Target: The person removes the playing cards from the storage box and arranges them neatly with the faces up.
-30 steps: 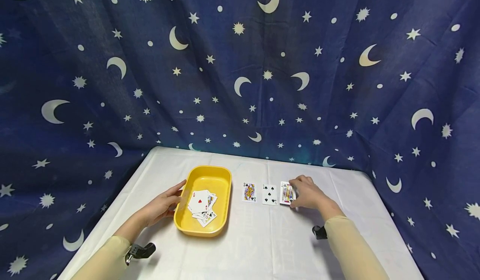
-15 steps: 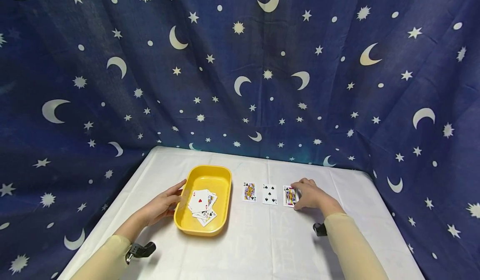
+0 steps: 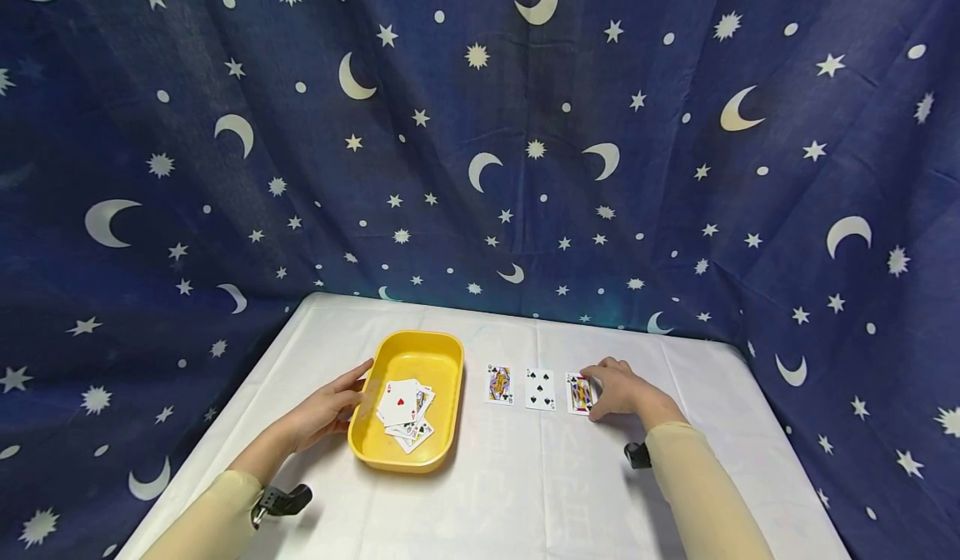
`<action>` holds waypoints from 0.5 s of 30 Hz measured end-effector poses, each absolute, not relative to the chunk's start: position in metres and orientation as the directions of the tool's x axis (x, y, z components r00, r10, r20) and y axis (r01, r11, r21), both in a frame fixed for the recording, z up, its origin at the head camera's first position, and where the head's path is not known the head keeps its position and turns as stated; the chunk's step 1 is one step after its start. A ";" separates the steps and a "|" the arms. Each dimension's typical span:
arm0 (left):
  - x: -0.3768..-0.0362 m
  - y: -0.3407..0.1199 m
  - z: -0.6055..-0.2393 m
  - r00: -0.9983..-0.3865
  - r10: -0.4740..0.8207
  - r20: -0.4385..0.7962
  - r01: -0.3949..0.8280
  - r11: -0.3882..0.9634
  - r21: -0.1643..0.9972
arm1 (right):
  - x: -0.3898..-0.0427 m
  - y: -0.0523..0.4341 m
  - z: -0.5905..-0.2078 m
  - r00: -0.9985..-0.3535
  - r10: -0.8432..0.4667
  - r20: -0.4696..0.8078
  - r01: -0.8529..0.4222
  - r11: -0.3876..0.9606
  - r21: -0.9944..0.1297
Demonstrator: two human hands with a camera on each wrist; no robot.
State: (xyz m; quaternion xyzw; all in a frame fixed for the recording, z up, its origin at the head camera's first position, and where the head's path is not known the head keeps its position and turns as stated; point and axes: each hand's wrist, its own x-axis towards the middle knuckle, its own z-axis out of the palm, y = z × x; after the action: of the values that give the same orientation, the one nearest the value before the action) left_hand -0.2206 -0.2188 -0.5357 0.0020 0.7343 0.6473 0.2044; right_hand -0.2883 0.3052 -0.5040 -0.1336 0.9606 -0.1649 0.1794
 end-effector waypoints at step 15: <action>-0.221 -0.218 -0.536 -0.921 0.260 -0.290 -0.256 0.157 0.954 | -0.290 0.309 -0.509 -0.902 -0.312 -0.299 -0.199 0.914 -0.354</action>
State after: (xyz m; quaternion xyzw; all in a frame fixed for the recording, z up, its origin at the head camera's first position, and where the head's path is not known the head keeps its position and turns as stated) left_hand -0.2207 -0.2176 -0.5361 0.0014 0.7340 0.6493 0.1989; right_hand -0.2898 0.3086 -0.5090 -0.1328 0.9620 -0.1596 0.1775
